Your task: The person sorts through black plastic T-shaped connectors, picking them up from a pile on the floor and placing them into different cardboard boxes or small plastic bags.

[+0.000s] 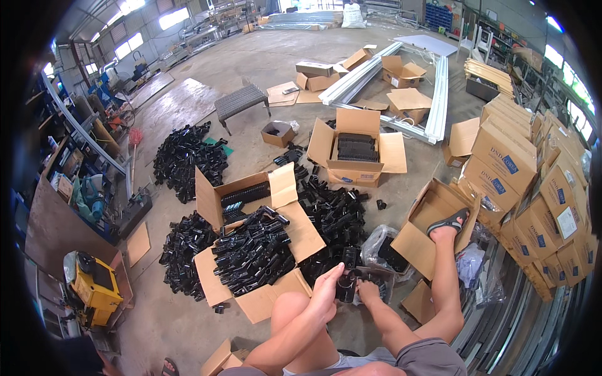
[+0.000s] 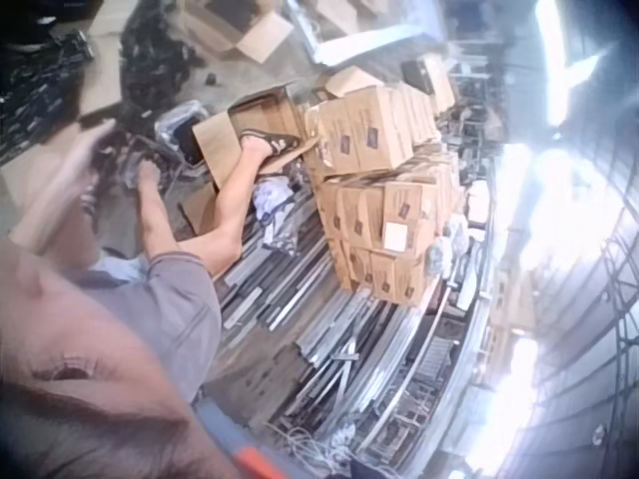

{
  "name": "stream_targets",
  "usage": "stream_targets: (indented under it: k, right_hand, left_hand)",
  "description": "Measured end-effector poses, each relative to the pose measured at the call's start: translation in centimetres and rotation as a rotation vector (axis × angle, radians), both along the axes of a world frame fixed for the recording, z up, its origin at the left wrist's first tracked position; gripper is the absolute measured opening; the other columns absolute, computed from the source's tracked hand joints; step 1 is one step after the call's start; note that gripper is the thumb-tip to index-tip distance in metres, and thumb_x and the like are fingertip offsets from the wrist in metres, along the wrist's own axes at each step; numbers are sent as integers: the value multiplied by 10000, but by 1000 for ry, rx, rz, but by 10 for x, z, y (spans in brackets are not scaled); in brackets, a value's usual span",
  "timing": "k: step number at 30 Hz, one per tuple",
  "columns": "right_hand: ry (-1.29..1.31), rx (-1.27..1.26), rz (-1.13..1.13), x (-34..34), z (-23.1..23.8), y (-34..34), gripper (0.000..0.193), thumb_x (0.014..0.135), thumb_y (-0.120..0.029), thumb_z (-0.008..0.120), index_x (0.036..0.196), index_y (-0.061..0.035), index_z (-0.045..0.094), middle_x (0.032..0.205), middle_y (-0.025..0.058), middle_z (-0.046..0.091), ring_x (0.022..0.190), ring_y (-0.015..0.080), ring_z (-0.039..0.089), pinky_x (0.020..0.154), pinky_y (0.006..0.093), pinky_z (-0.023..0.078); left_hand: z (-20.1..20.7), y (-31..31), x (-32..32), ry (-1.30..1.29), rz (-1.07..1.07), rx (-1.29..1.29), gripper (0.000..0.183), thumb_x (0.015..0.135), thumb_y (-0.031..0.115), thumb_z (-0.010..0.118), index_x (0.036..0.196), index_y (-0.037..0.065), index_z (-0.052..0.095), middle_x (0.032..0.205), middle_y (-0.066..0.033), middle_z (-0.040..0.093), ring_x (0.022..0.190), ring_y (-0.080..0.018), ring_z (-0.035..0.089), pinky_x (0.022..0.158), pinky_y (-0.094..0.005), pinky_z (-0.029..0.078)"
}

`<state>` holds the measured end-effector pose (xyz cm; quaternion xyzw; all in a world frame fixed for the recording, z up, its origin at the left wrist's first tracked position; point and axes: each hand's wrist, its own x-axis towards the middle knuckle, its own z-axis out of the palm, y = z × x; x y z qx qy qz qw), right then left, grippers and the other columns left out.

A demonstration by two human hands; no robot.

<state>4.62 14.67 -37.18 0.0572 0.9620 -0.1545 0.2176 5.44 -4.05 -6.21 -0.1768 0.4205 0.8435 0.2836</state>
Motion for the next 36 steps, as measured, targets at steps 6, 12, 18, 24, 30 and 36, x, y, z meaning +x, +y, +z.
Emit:
stream_targets:
  k: [6,12,18,24,30,36]
  right_hand:
    - [12,-11,5,6,1,1,257,914,-188,514,1066,-76,688,1130,219,679,1015,367,674,864,474,536]
    - [139,-106,-111,18,5,9,244,901,-183,542,1065,-77,689,1115,220,684,1011,364,677,864,467,536]
    - [651,-606,-462,33,171,-11,231,905,-190,630,1085,-57,689,944,205,714,919,326,704,838,399,544]
    - [740,-916,-446,75,313,-34,153,860,17,695,1012,-1,701,919,101,716,849,165,688,738,278,540]
    - [1051,-661,54,43,361,-22,204,817,7,695,1013,-48,713,944,130,704,860,307,681,755,365,554]
    - [1087,-472,290,30,361,-15,324,733,12,666,1036,-89,724,958,87,701,885,280,658,793,382,537]
  left_hand:
    - [-4,9,2,-16,-15,7,272,1016,303,559,980,60,676,905,-70,717,792,-149,684,725,-279,537]
    - [17,9,4,6,4,-41,275,1021,289,551,1025,49,686,888,-60,714,765,-143,685,681,-272,544]
    - [17,-1,9,72,69,5,307,1035,295,534,1012,32,690,856,-50,707,689,-123,664,651,-261,537]
    - [4,8,11,140,32,-82,277,1017,302,557,978,54,673,808,-49,678,667,-151,645,608,-282,530]
    - [27,7,13,128,13,-91,279,1018,322,556,1005,70,674,815,-23,686,709,-119,676,600,-247,545]
    - [14,4,12,184,-10,-130,293,1020,326,552,1031,58,671,818,-40,696,687,-129,674,607,-250,547]
